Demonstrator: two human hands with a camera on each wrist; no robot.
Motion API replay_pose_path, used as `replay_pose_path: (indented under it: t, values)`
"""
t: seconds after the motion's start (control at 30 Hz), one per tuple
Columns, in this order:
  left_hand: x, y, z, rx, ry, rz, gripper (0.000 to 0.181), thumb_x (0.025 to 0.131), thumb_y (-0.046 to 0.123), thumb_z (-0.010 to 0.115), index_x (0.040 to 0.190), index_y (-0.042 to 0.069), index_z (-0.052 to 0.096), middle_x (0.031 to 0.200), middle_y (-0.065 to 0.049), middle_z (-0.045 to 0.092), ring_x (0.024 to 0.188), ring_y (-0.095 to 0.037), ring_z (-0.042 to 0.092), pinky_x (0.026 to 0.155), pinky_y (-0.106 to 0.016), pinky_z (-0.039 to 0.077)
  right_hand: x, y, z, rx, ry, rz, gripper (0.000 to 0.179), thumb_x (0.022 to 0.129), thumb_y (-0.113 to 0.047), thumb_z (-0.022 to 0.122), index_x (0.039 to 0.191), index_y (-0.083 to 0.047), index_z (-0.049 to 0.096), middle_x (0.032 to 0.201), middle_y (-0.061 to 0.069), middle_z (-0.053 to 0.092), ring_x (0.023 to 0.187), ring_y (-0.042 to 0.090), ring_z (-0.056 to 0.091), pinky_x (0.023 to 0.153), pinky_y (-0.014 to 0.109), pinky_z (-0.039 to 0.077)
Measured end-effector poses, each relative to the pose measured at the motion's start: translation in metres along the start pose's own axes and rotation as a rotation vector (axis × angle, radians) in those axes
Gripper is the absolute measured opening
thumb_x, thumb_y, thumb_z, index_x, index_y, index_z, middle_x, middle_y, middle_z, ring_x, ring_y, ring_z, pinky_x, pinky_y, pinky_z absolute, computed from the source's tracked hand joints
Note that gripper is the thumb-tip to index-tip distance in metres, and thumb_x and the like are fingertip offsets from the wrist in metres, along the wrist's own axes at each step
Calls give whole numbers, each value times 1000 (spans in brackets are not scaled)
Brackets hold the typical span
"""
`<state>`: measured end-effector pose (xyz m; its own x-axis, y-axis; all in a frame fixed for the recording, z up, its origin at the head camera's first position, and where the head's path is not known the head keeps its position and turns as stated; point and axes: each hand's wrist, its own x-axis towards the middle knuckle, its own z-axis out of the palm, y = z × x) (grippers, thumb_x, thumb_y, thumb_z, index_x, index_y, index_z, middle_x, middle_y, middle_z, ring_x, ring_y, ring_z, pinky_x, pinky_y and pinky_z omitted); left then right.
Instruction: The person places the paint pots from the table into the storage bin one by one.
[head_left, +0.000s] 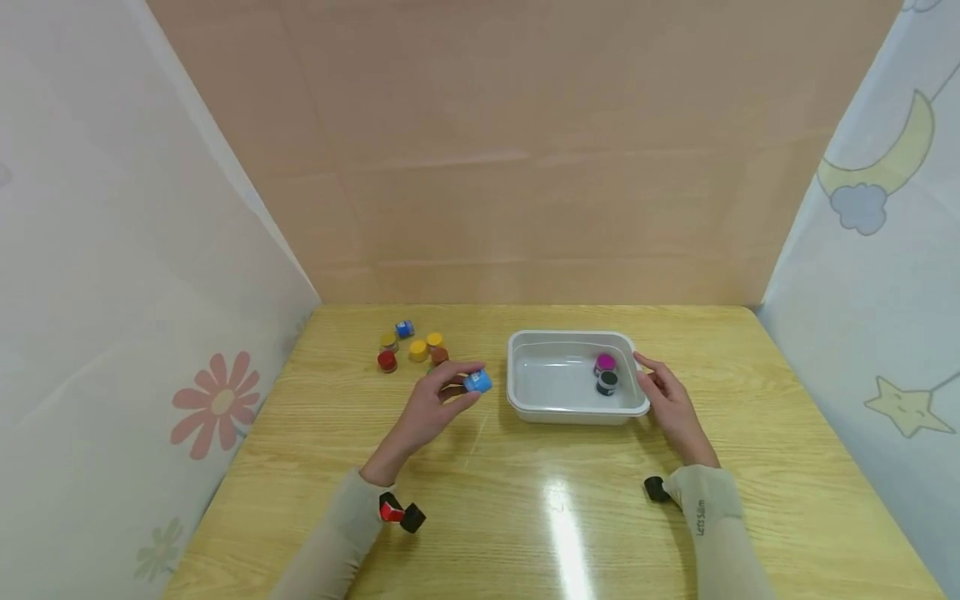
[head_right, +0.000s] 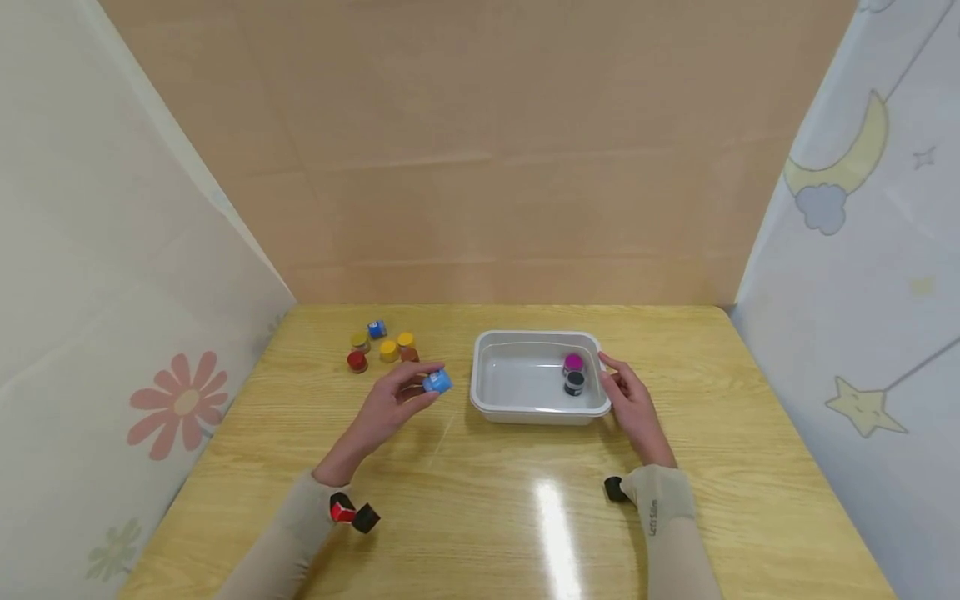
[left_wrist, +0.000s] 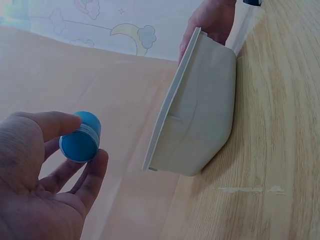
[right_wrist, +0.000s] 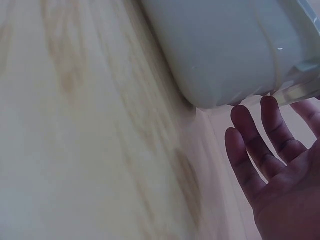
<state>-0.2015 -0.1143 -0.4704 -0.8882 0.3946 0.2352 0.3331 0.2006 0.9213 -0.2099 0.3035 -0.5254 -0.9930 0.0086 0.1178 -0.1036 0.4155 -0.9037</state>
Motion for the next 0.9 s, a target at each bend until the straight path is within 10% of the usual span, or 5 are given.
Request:
replay_pose_path:
  t: [0.9]
  values:
    - [35, 1, 40, 58, 28, 86, 31, 96, 12, 74, 126, 12, 69, 121, -7, 62, 109, -21, 64, 98, -42, 59, 1, 9, 0, 25, 12, -37, 50, 111, -31, 49, 156, -10, 45, 97, 2, 55, 87, 7, 49, 74, 18, 44]
